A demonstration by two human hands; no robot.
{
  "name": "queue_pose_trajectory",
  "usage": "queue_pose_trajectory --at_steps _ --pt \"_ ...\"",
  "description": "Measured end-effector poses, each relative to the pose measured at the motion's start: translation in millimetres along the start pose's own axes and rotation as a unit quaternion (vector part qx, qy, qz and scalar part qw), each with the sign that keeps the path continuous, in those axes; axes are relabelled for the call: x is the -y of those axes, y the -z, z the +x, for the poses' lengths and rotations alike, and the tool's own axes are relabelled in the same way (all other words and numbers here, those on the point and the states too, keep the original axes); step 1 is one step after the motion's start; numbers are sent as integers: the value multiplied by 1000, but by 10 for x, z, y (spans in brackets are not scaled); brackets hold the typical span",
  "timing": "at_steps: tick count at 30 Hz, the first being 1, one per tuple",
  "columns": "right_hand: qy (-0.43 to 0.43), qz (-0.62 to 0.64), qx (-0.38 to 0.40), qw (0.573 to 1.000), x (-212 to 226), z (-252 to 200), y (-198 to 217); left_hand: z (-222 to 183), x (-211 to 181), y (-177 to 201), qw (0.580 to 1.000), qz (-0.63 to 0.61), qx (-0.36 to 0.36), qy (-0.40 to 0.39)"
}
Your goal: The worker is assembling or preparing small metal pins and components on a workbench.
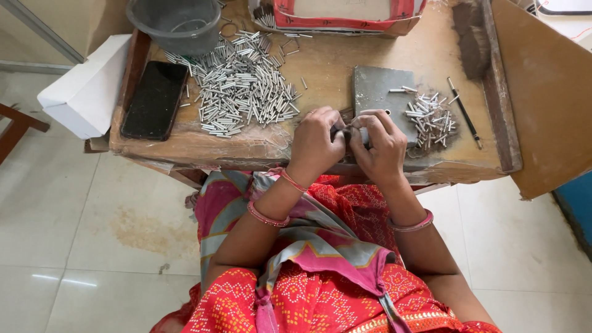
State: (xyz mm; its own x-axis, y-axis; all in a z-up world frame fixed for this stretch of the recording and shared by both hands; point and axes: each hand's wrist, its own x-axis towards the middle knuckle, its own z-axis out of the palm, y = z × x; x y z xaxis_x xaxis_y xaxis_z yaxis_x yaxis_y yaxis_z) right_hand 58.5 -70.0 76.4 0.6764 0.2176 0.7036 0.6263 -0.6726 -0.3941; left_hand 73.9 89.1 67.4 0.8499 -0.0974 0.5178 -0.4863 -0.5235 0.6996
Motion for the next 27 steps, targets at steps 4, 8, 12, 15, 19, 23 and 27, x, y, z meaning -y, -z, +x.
queue_pose_trajectory --at_steps 4,8,12,15,19,23,27 --pt "-47 68 -12 997 -78 -67 -16 -5 15 -19 1000 -2 -2 3" --pt "15 144 -74 987 -102 -97 -16 -12 12 -27 1000 20 -2 8" --pt "22 246 -113 963 -198 -188 -43 -19 21 -40 1000 28 -2 -4" --pt "-4 322 -128 938 -272 -259 -45 -26 5 -30 1000 28 -4 -8" --pt "-50 382 -134 913 -324 -357 -56 -32 -6 -23 1000 27 2 -5" --pt "-27 320 -131 938 -260 -371 -42 -44 -17 -19 999 46 4 -10" --pt "-3 236 -119 964 -200 -364 -26 -54 -48 -24 998 64 -2 -21"
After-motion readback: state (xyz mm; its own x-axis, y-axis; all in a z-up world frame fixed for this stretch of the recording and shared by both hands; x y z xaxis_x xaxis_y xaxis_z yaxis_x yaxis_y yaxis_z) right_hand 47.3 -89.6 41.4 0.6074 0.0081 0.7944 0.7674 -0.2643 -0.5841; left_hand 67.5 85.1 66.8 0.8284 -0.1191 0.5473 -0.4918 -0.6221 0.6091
